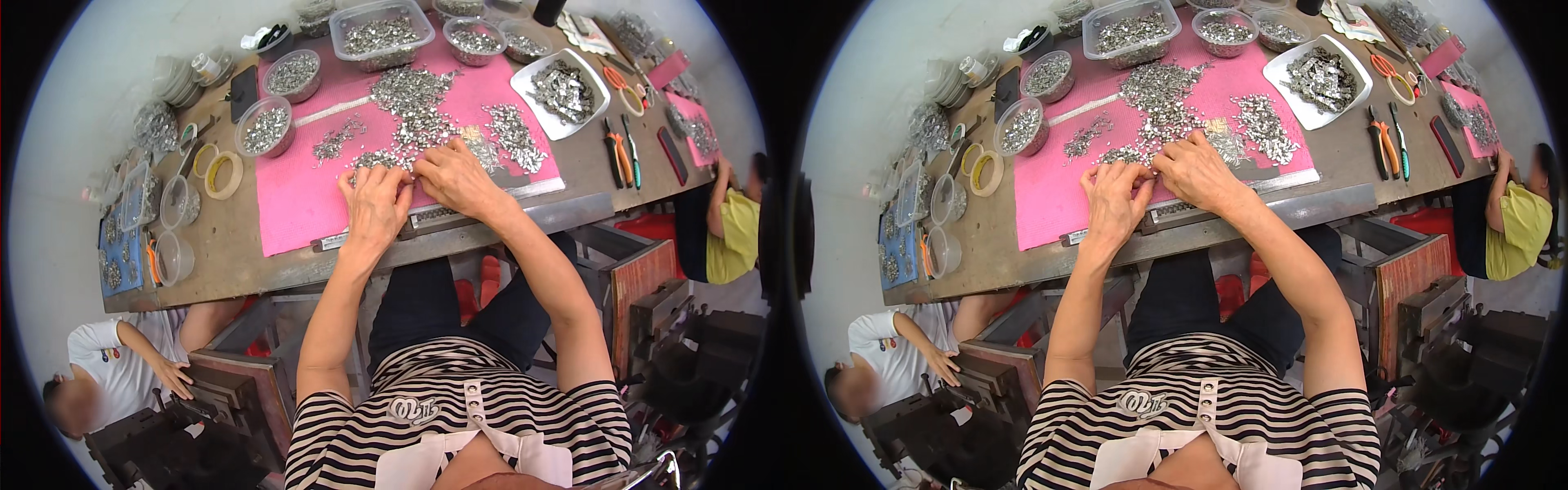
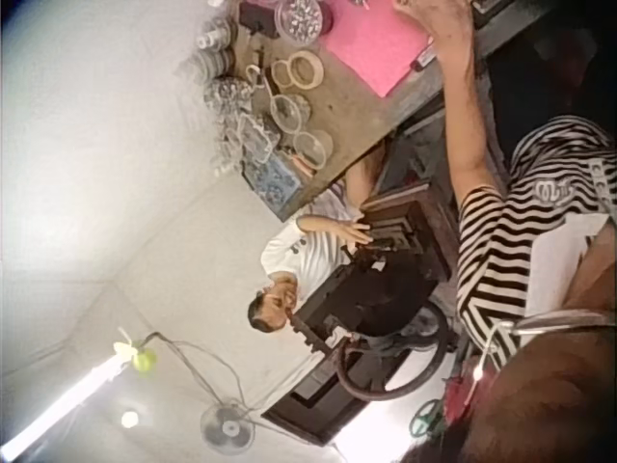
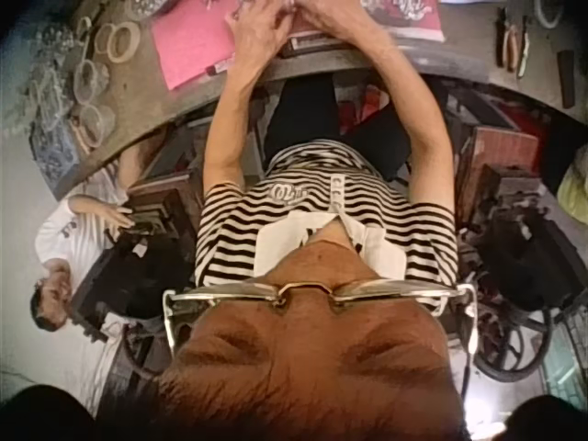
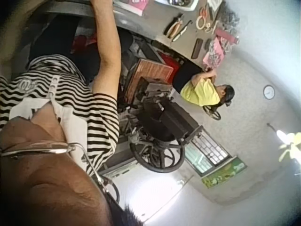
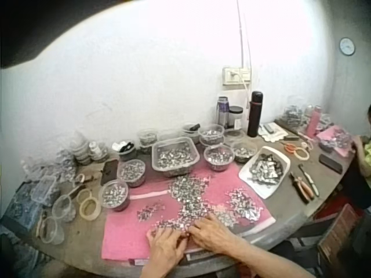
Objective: The person aligns small metal pieces into a metal holder by hand, then transfers the loaded holder to a press machine.
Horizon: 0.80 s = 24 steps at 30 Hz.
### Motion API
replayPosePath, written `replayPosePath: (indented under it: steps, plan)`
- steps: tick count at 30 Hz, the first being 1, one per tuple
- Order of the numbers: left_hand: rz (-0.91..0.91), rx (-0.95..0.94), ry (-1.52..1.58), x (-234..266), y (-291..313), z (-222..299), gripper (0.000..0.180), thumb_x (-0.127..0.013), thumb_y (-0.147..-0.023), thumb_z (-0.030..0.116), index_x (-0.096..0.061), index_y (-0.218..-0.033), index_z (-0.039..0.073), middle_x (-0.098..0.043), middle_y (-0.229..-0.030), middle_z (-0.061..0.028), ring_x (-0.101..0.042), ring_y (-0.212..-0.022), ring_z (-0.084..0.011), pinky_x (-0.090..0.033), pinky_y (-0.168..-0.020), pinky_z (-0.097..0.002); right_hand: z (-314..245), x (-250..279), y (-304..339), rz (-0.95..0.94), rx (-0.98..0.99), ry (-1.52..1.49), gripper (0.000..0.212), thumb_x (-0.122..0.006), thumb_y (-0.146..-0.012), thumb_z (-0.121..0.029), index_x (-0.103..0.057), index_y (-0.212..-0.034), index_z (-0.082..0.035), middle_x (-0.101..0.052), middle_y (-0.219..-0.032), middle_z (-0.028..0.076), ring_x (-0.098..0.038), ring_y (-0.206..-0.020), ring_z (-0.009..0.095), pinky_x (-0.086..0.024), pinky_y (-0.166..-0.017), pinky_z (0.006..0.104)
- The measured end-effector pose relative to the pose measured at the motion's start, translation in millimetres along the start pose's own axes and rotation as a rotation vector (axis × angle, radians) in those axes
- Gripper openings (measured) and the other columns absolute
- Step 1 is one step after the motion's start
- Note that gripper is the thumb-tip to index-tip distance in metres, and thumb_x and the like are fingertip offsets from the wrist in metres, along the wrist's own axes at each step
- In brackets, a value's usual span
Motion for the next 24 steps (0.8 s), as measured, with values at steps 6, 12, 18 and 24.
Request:
replayPosePath:
  steps: [6, 12, 18, 24]
  plan:
    - [-0.046, 0.084, 0.022, 9, 3, -7, 0.011, -0.078, -0.085, 0.017, -0.074, -0.094, 0.013, -0.066, -0.084, -0.0005, -0.06, -0.088, -0.0221, -0.034, -0.099, -0.0476, 3, -1, 3, -0.015, -0.028, -0.032, 0.01, -0.069, -0.086, -0.012, -0.062, -0.089, -0.006, -0.062, -0.086, 0.01, -0.066, -0.086, 0.028, -0.043, -0.083, 0.0414]
    - [0.028, 0.041, 0.015, -6, -3, -1, 0.013, -0.078, -0.084, 0.019, -0.071, -0.091, 0.011, -0.068, -0.088, -0.002, -0.06, -0.091, -0.0237, -0.033, -0.1, -0.0492, 7, 1, 6, -0.014, -0.084, -0.093, 0.011, -0.07, -0.087, -0.011, -0.067, -0.097, -0.007, -0.063, -0.089, 0.008, -0.065, -0.089, 0.027, -0.043, -0.083, 0.0411]
    - [-0.005, 0.04, -0.033, 6, -1, 1, 0.01, -0.077, -0.086, 0.018, -0.071, -0.09, 0.011, -0.066, -0.079, -0.0024, -0.06, -0.084, -0.0231, -0.034, -0.096, -0.0465, 5, 1, 4, 0.032, -0.084, -0.13, 0.012, -0.071, -0.087, -0.012, -0.07, -0.099, -0.009, -0.061, -0.091, 0.008, -0.061, -0.091, 0.026, -0.043, -0.082, 0.0405]
    - [-0.024, 0.076, -0.076, 13, -1, -7, 0.011, -0.077, -0.086, 0.02, -0.071, -0.09, 0.011, -0.067, -0.079, -0.0022, -0.06, -0.083, -0.0228, -0.034, -0.096, -0.0459, -1, -7, 3, 0.01, -0.074, -0.078, 0.007, -0.069, -0.087, -0.009, -0.069, -0.093, -0.007, -0.059, -0.092, 0.01, -0.056, -0.093, 0.028, -0.043, -0.083, 0.0412]
Point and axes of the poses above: each hand's wrist, its own y-axis away from the middle knuckle, its own x-axis out of the back of the hand, z = x × y, the point moved 5 cm from there along -y, towards the middle knuckle
